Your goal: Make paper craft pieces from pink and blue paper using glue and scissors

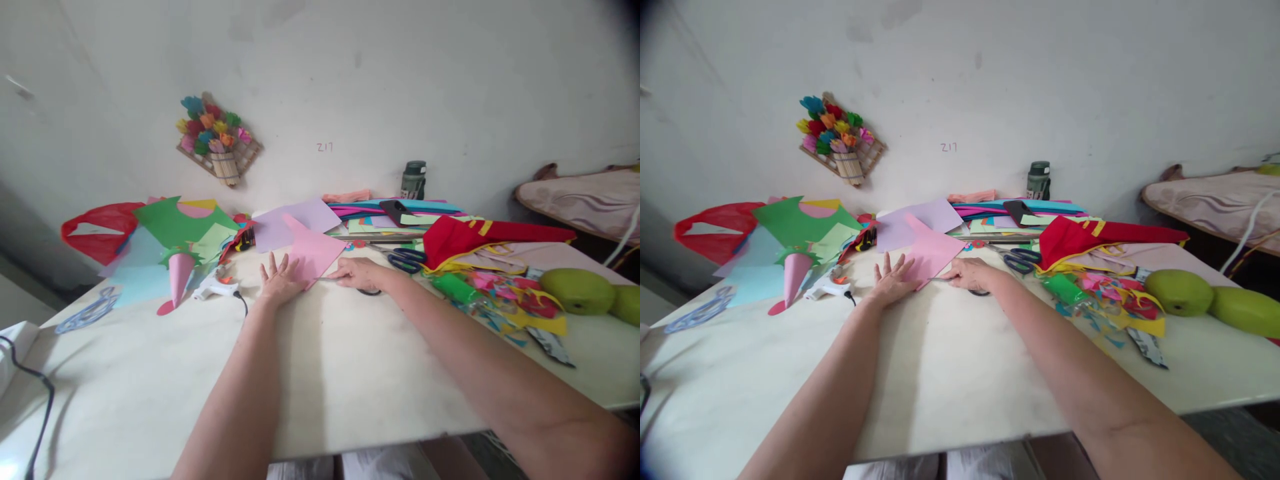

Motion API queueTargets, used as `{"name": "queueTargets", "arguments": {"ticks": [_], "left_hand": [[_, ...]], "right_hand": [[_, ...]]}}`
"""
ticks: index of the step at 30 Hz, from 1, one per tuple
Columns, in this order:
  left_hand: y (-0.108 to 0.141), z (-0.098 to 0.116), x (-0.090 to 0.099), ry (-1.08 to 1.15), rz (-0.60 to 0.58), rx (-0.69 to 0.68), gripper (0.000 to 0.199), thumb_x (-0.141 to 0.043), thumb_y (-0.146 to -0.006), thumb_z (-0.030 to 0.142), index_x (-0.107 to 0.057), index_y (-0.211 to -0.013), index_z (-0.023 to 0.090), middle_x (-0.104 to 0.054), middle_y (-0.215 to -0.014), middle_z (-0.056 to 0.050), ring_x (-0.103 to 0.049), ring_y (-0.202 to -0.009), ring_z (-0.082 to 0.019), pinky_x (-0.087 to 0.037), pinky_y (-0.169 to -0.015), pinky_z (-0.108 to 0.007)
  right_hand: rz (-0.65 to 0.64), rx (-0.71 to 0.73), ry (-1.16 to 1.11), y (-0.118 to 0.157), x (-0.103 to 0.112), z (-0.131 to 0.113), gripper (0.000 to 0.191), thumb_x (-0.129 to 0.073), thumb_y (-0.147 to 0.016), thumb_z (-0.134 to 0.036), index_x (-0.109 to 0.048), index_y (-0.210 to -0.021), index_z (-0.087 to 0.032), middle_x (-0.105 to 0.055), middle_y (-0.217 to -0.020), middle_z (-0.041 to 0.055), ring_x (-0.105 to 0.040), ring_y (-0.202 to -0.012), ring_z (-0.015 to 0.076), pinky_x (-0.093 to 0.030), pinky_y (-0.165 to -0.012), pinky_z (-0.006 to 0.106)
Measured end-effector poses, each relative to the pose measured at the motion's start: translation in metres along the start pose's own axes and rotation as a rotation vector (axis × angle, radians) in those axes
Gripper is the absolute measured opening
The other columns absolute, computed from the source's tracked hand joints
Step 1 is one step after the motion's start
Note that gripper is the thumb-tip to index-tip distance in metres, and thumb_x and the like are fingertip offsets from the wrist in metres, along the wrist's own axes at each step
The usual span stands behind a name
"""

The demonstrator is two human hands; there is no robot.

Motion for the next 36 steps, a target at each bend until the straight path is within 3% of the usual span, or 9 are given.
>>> {"name": "queueTargets", "arguments": {"ticks": [12, 17, 36], "left_hand": [[0.005, -0.003, -0.004, -0.030, -0.127, 0.080, 0.065, -0.033, -0.074, 0.049, -0.018, -0.135, 0.030, -0.008, -0.143, 0.005, 0.023, -0.125, -0.024, 0.014, -0.096, -0.054], [0.007, 0.001, -0.008, -0.044, -0.193, 0.040, 0.059, -0.025, -0.078, 0.049, -0.018, -0.134, 0.033, -0.008, -0.143, 0.006, 0.019, -0.126, -0.025, 0.012, -0.096, -0.056], [0.006, -0.001, -0.011, -0.070, -0.171, 0.010, 0.054, -0.017, -0.080, 0.048, -0.015, -0.133, 0.038, -0.009, -0.143, 0.008, 0.014, -0.128, -0.025, 0.009, -0.095, -0.059]], "right_hand": [[0.010, 0.062, 0.015, -0.003, -0.008, -0.011, 0.035, -0.045, -0.078, -0.032, -0.057, -0.111, -0.031, -0.056, -0.100, 0.0025, -0.052, -0.085, 0.0159, -0.035, -0.067, 0.022], [0.039, 0.081, -0.028, -0.004, -0.006, -0.013, 0.035, -0.048, -0.076, -0.032, -0.058, -0.109, -0.031, -0.057, -0.099, 0.0018, -0.052, -0.082, 0.0151, -0.035, -0.068, 0.022], [0.031, 0.147, -0.051, -0.003, -0.004, -0.029, 0.033, -0.052, -0.072, -0.031, -0.062, -0.104, -0.032, -0.057, -0.089, 0.0014, -0.052, -0.074, 0.0137, -0.034, -0.062, 0.021]]}}
Point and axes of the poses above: each hand's wrist, its own y-axis away from the middle knuckle, its own x-axis out of the back of the hand, z = x × y, the point moved 9 cm from there along -y, towards the middle knuckle
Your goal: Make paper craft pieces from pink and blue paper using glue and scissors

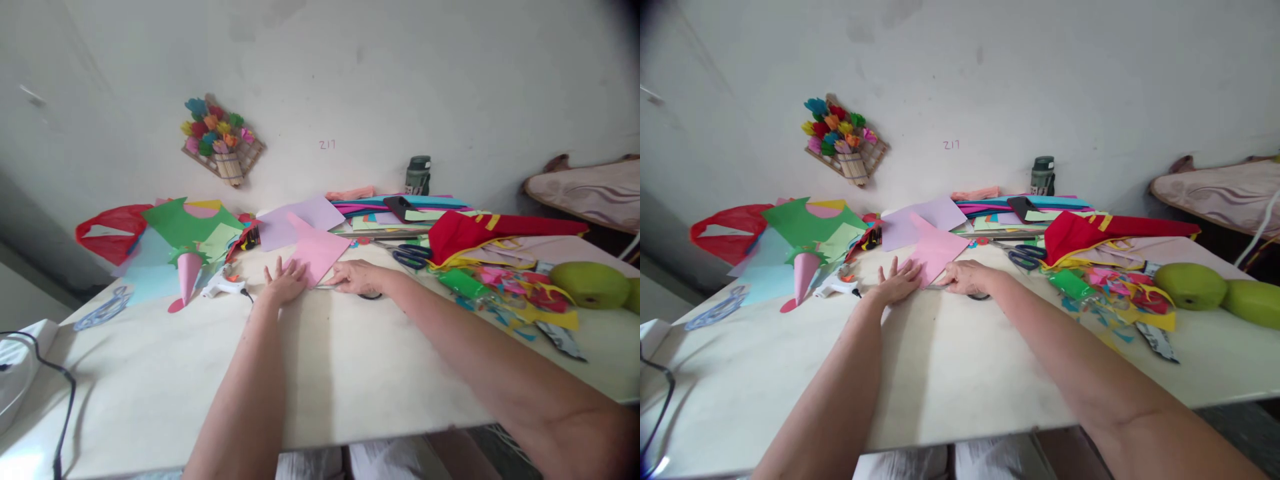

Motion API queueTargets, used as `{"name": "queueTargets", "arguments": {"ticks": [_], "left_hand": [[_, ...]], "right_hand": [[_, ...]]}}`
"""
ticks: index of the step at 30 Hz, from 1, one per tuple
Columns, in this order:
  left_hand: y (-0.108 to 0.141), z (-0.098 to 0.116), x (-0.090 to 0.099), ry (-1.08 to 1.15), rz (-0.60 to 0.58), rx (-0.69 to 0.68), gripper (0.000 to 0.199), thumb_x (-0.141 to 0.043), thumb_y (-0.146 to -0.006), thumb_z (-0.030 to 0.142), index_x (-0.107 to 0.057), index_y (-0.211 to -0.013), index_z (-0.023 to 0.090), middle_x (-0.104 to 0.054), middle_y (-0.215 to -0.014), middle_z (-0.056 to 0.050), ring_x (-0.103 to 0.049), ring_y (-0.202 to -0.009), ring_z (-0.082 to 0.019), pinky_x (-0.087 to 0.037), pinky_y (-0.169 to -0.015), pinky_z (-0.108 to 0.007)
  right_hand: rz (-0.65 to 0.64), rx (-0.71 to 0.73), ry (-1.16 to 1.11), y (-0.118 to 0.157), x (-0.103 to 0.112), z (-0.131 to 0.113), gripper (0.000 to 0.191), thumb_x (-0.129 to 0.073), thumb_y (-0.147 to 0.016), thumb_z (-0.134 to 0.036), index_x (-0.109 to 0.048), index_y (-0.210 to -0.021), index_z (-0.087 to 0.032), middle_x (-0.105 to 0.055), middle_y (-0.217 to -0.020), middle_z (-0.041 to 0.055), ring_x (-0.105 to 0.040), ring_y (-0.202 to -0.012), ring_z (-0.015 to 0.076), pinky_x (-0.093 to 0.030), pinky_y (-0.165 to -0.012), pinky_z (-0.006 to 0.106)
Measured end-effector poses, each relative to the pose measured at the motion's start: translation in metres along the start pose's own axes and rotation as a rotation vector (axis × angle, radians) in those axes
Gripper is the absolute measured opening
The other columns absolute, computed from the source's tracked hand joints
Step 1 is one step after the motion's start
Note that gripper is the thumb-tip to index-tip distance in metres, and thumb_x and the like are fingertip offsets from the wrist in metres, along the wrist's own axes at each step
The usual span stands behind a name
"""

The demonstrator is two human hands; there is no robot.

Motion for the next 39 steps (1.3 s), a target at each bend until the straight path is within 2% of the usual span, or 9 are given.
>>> {"name": "queueTargets", "arguments": {"ticks": [8, 18, 21, 25, 28, 31, 35, 39], "left_hand": [[-0.003, -0.002, -0.003, 0.001, 0.024, -0.002, 0.054, -0.016, -0.080, 0.050, -0.016, -0.133, 0.038, -0.008, -0.143, 0.009, 0.012, -0.129, -0.027, 0.007, -0.095, -0.061], [-0.004, -0.002, -0.005, 0.002, 0.000, -0.004, 0.055, -0.015, -0.080, 0.050, -0.014, -0.133, 0.039, -0.006, -0.143, 0.010, 0.013, -0.128, -0.027, 0.006, -0.094, -0.062], [-0.003, -0.001, -0.004, 0.007, 0.008, 0.001, 0.054, -0.016, -0.080, 0.050, -0.015, -0.133, 0.038, -0.007, -0.143, 0.009, 0.011, -0.128, -0.027, 0.005, -0.094, -0.062], [-0.003, -0.002, -0.002, 0.019, 0.016, -0.001, 0.052, -0.017, -0.080, 0.050, -0.016, -0.132, 0.041, -0.010, -0.142, 0.009, 0.010, -0.129, -0.028, 0.004, -0.094, -0.063], [-0.005, -0.001, 0.001, 0.021, 0.047, -0.005, 0.053, -0.016, -0.080, 0.053, -0.021, -0.131, 0.041, -0.013, -0.142, 0.008, 0.009, -0.129, -0.028, 0.004, -0.094, -0.063], [-0.005, -0.001, 0.006, 0.022, 0.087, 0.015, 0.057, -0.014, -0.079, 0.055, -0.022, -0.132, 0.037, -0.013, -0.142, 0.006, 0.010, -0.129, -0.027, 0.006, -0.094, -0.061], [-0.004, 0.007, 0.011, 0.003, 0.168, 0.017, 0.064, -0.014, -0.076, 0.061, -0.022, -0.133, 0.032, -0.013, -0.143, 0.003, 0.013, -0.128, -0.027, 0.012, -0.095, -0.058], [-0.004, 0.015, 0.011, -0.013, 0.199, 0.010, 0.066, -0.015, -0.075, 0.063, -0.025, -0.133, 0.032, -0.015, -0.143, 0.002, 0.014, -0.128, -0.027, 0.014, -0.095, -0.056]], "right_hand": [[-0.028, 0.008, 0.003, 0.002, 0.001, -0.005, 0.034, -0.051, -0.072, -0.031, -0.061, -0.105, -0.031, -0.056, -0.090, 0.0020, -0.052, -0.075, 0.0140, -0.035, -0.063, 0.021], [-0.067, -0.006, -0.008, 0.003, 0.000, -0.007, 0.035, -0.052, -0.072, -0.030, -0.060, -0.106, -0.032, -0.058, -0.090, 0.0019, -0.052, -0.074, 0.0132, -0.035, -0.062, 0.020], [-0.041, 0.005, -0.010, 0.002, 0.002, -0.006, 0.034, -0.053, -0.072, -0.031, -0.061, -0.105, -0.033, -0.057, -0.091, 0.0017, -0.052, -0.075, 0.0134, -0.035, -0.062, 0.021], [0.052, 0.032, -0.118, 0.003, 0.010, 0.007, 0.034, -0.055, -0.070, -0.026, -0.063, -0.104, -0.027, -0.058, -0.091, 0.0030, -0.052, -0.074, 0.0123, -0.037, -0.064, 0.021], [0.118, -0.011, -0.167, 0.006, 0.016, 0.025, 0.036, -0.055, -0.070, -0.022, -0.062, -0.105, -0.021, -0.059, -0.091, 0.0046, -0.052, -0.075, 0.0126, -0.037, -0.065, 0.021], [0.106, -0.086, -0.117, 0.009, 0.015, 0.038, 0.036, -0.055, -0.069, -0.022, -0.063, -0.104, -0.025, -0.059, -0.091, 0.0032, -0.052, -0.074, 0.0128, -0.036, -0.063, 0.021], [0.059, -0.140, -0.024, 0.011, 0.009, 0.043, 0.033, -0.053, -0.071, -0.029, -0.062, -0.103, -0.033, -0.060, -0.090, 0.0011, -0.052, -0.074, 0.0139, -0.034, -0.063, 0.021], [0.090, -0.177, 0.000, 0.010, 0.011, 0.048, 0.035, -0.051, -0.072, -0.029, -0.061, -0.105, -0.031, -0.059, -0.093, 0.0022, -0.052, -0.077, 0.0145, -0.034, -0.063, 0.021]]}}
Point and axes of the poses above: each hand's wrist, its own y-axis away from the middle knuckle, its own x-axis out of the back of the hand, z = x × y, the point moved 9 cm from there along -y, towards the middle knuckle
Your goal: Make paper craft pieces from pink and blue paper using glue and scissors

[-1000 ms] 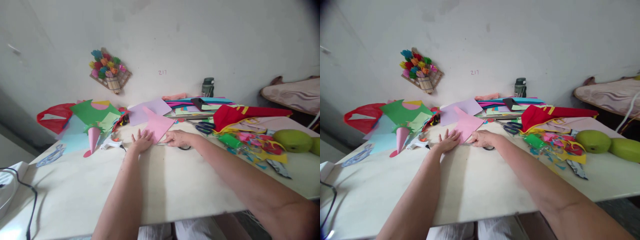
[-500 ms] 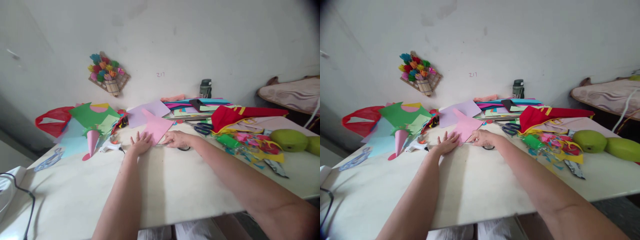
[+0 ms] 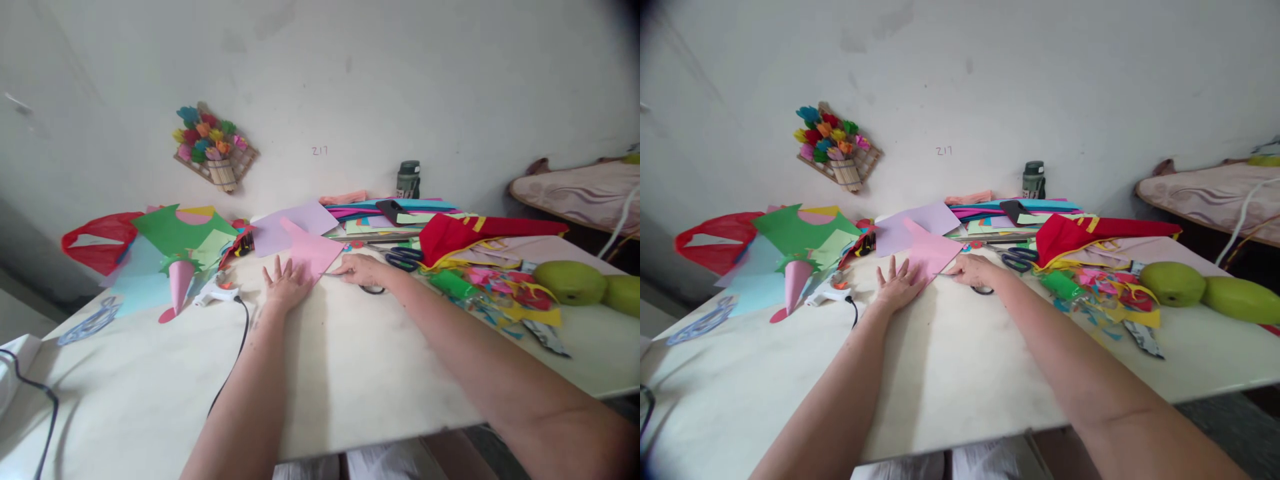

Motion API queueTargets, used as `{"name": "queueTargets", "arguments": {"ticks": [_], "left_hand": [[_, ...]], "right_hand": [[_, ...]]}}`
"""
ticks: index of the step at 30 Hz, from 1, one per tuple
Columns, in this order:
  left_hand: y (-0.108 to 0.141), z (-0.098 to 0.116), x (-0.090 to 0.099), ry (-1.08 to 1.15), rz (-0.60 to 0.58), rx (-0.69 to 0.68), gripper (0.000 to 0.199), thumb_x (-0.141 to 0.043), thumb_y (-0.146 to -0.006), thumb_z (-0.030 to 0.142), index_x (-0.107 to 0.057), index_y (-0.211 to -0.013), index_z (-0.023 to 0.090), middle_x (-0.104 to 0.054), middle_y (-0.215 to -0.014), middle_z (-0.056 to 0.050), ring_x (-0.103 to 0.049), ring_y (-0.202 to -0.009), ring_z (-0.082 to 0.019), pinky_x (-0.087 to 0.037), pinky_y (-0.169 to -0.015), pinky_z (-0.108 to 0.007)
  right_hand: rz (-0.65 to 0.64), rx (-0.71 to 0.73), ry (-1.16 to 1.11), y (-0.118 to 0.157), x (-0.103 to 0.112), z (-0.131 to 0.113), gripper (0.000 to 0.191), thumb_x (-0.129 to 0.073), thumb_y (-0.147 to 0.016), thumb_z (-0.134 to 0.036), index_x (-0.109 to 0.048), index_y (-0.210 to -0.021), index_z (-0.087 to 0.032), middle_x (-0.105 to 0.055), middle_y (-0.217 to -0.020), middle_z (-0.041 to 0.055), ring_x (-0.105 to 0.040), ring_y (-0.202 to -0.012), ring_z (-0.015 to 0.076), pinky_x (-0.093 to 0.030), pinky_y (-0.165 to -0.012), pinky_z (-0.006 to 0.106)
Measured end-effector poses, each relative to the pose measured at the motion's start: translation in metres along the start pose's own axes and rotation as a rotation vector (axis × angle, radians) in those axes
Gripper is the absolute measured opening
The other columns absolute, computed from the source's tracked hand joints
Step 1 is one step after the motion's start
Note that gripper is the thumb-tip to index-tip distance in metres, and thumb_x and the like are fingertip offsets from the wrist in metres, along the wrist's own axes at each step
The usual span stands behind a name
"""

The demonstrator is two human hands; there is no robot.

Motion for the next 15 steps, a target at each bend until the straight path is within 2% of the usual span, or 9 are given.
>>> {"name": "queueTargets", "arguments": {"ticks": [2, 5, 11, 15], "left_hand": [[-0.0001, 0.0010, 0.0007, -0.004, 0.008, 0.003, 0.066, -0.016, -0.074, 0.063, -0.026, -0.132, 0.034, -0.014, -0.143, 0.001, 0.015, -0.128, -0.027, 0.013, -0.095, -0.056], [-0.0003, -0.0002, 0.0016, -0.005, 0.004, 0.023, 0.065, -0.020, -0.073, 0.064, -0.026, -0.131, 0.036, -0.014, -0.143, 0.001, 0.016, -0.127, -0.028, 0.014, -0.095, -0.057], [0.0015, 0.0058, 0.0080, 0.001, 0.053, 0.028, 0.063, -0.019, -0.075, 0.062, -0.028, -0.131, 0.034, -0.014, -0.143, 0.001, 0.017, -0.127, -0.027, 0.013, -0.096, -0.056], [-0.0004, 0.0056, 0.0059, 0.022, 0.037, 0.073, 0.062, -0.024, -0.074, 0.061, -0.030, -0.130, 0.035, -0.013, -0.143, 0.001, 0.019, -0.126, -0.028, 0.012, -0.095, -0.058]], "right_hand": [[0.013, -0.021, 0.017, 0.0000, 0.0020, 0.0024, 0.035, -0.050, -0.073, -0.029, -0.061, -0.105, -0.031, -0.059, -0.094, 0.0026, -0.053, -0.080, 0.0154, -0.034, -0.063, 0.021], [-0.045, -0.047, 0.045, 0.0018, 0.0017, 0.0010, 0.033, -0.048, -0.073, -0.030, -0.062, -0.104, -0.033, -0.061, -0.092, 0.0019, -0.054, -0.078, 0.0156, -0.033, -0.061, 0.021], [-0.078, -0.160, 0.046, 0.0071, 0.0083, 0.0003, 0.035, -0.049, -0.072, -0.028, -0.061, -0.105, -0.033, -0.063, -0.093, 0.0021, -0.056, -0.080, 0.0190, -0.035, -0.060, 0.023], [-0.019, -0.101, 0.047, 0.0047, 0.0094, -0.0008, 0.036, -0.050, -0.073, -0.030, -0.059, -0.107, -0.034, -0.062, -0.096, 0.0017, -0.056, -0.083, 0.0198, -0.036, -0.064, 0.024]]}}
Point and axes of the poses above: each hand's wrist, its own y-axis away from the middle knuckle, its own x-axis out of the back of the hand, z = x × y, the point moved 9 cm from there along -y, towards the middle knuckle
